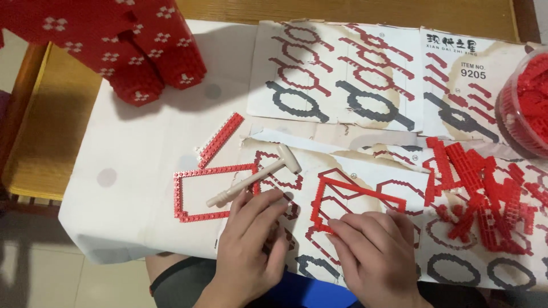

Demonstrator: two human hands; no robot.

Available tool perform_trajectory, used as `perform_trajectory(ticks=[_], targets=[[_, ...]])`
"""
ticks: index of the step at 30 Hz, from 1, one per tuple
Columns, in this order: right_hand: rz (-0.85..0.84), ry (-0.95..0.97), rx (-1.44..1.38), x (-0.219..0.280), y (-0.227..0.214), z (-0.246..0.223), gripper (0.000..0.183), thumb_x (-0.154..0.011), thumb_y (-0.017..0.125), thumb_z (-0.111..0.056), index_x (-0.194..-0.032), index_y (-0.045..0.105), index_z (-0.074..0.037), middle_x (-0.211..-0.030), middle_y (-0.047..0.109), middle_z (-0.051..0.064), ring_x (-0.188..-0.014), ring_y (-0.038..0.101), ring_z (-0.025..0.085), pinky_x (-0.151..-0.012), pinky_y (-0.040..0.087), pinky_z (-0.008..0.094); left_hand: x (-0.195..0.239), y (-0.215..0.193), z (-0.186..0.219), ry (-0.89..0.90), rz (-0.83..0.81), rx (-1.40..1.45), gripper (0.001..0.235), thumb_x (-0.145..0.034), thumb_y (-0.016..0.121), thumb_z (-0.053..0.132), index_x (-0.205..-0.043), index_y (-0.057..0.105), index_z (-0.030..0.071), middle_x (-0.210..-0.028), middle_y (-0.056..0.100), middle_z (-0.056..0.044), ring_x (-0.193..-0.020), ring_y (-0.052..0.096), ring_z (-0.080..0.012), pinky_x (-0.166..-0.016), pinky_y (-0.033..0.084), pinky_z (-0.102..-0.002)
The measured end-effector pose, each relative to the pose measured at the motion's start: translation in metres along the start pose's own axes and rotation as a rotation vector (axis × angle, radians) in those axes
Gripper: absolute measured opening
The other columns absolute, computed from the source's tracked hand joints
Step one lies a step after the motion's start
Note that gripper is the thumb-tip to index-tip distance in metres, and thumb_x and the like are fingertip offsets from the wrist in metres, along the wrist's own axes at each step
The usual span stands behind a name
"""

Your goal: The person assembles small red plastic bricks into rectangular frames by following a printed instruction sheet. They use a white plastic hammer to tap the pieces together and occasionally pick up and examine the frames.

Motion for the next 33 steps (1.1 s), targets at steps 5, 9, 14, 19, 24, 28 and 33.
perform_trajectory(ticks=[5, 9, 14, 19, 24, 28, 33], targets=[[0.012, 0.084, -0.023, 0.006, -0.010, 0.008, 0.022, -0.085, 0.075, -0.033, -0.101, 0.073, -0.019, -0.109, 0.068, -0.002, -0.099, 0.063, 0.019, -0.110, 0.029, 0.044, 0.003, 0.001, 0.003, 0.057, 0.058, -0.022, 0.022, -0.086, 0.056, -0.003, -0.106, 0.066, -0.002, -0.115, 0.069, -0.019, -0.103, 0.070, -0.0284, -0.109, 0.046, -0.055], [0.043, 0.103, 0.036, 0.016, -0.016, 0.018, 0.015, -0.084, 0.079, -0.026, -0.098, 0.076, -0.021, -0.117, 0.065, 0.003, -0.104, 0.062, 0.026, -0.101, 0.039, 0.048, 0.007, -0.007, 0.006, 0.049, 0.180, -0.034, 0.017, -0.080, 0.054, -0.006, -0.092, 0.064, 0.000, -0.103, 0.071, -0.017, -0.097, 0.072, -0.0280, -0.109, 0.048, -0.052], [-0.025, 0.120, -0.040, 0.026, -0.008, 0.031, 0.014, -0.085, 0.076, -0.023, -0.099, 0.076, -0.022, -0.119, 0.065, 0.004, -0.102, 0.063, 0.024, -0.095, 0.043, 0.049, 0.019, -0.014, -0.004, -0.005, 0.277, 0.053, 0.017, -0.077, 0.052, -0.009, -0.089, 0.062, -0.002, -0.100, 0.069, -0.020, -0.092, 0.072, -0.0292, -0.112, 0.050, -0.052], [0.024, 0.122, -0.118, 0.018, -0.013, 0.030, 0.008, -0.087, 0.074, -0.021, -0.094, 0.076, -0.021, -0.116, 0.068, 0.003, -0.090, 0.062, 0.022, -0.086, 0.043, 0.043, 0.025, -0.017, -0.010, -0.029, 0.333, 0.125, 0.018, -0.078, 0.053, -0.009, -0.092, 0.060, -0.001, -0.099, 0.067, -0.020, -0.094, 0.072, -0.0322, -0.111, 0.052, -0.051], [0.014, 0.200, -0.188, 0.021, -0.013, 0.034, 0.010, -0.088, 0.070, -0.017, -0.094, 0.078, -0.018, -0.117, 0.071, 0.003, -0.104, 0.064, 0.024, -0.099, 0.041, 0.044, 0.023, -0.018, -0.009, -0.017, 0.309, 0.105, 0.013, -0.078, 0.052, -0.008, -0.087, 0.059, -0.004, -0.096, 0.066, -0.021, -0.091, 0.070, -0.0321, -0.103, 0.057, -0.049], [0.012, 0.192, -0.206, 0.018, -0.015, 0.032, 0.009, -0.090, 0.068, -0.017, -0.091, 0.077, -0.017, -0.114, 0.071, 0.002, -0.102, 0.065, 0.025, -0.092, 0.043, 0.042, 0.022, -0.018, -0.007, -0.010, 0.302, 0.100, 0.013, -0.078, 0.053, -0.007, -0.088, 0.061, -0.003, -0.096, 0.067, -0.020, -0.091, 0.071, -0.0316, -0.102, 0.057, -0.047], [0.008, 0.217, -0.205, 0.022, -0.013, 0.034, 0.009, -0.091, 0.067, -0.021, -0.091, 0.075, -0.016, -0.115, 0.071, 0.000, -0.103, 0.064, 0.023, -0.094, 0.040, 0.042, 0.026, -0.022, -0.017, -0.112, 0.331, 0.144, 0.018, -0.081, 0.051, -0.007, -0.094, 0.062, -0.001, -0.102, 0.067, -0.017, -0.100, 0.069, -0.0293, -0.092, 0.058, -0.038]])
Point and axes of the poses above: each hand's wrist, its own x-axis away from the middle knuckle, its own y-axis out of the palm, z = x × y, the point moved 8 cm from there along -x, towards the middle knuckle
